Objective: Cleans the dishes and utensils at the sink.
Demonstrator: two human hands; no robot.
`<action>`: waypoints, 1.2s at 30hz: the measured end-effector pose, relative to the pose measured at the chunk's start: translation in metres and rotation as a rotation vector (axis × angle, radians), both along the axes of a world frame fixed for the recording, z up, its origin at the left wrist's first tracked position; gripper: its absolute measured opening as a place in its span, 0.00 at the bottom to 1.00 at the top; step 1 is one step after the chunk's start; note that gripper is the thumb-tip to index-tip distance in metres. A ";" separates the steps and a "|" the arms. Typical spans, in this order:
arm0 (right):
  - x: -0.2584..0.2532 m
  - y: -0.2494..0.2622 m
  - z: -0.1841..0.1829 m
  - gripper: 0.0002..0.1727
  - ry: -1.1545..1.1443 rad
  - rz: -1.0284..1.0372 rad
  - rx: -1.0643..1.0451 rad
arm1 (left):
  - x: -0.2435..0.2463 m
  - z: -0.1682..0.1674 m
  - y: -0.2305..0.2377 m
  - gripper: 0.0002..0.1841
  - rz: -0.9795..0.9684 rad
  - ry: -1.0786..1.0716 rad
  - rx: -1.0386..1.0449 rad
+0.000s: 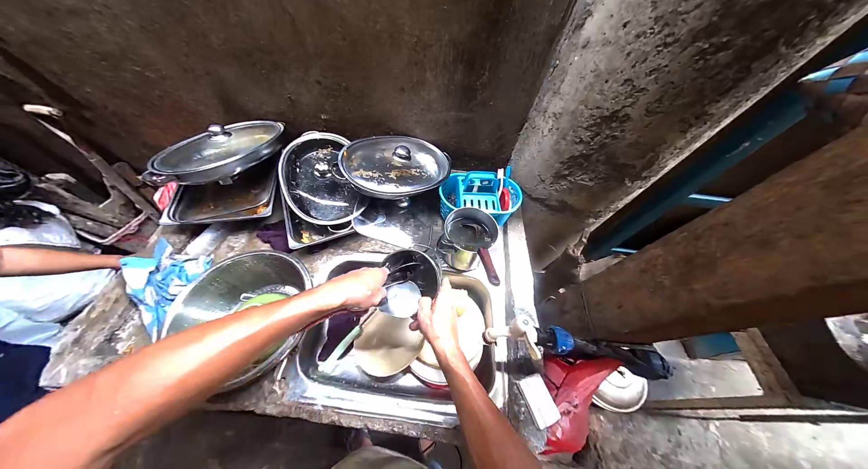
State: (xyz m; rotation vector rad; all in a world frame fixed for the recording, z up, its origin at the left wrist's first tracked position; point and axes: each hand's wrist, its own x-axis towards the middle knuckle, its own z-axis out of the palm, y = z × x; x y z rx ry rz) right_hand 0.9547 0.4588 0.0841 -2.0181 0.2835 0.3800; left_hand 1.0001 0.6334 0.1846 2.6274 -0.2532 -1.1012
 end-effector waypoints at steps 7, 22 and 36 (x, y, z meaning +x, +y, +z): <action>-0.009 0.014 0.015 0.32 0.089 -0.011 0.227 | 0.026 0.031 -0.032 0.13 -0.286 0.015 0.357; -0.024 0.014 0.017 0.25 0.189 -0.182 0.517 | 0.029 0.074 0.004 0.12 -0.359 -0.395 0.113; -0.031 0.017 0.018 0.20 0.225 -0.227 0.576 | -0.012 0.024 0.085 0.23 0.002 -0.288 -0.102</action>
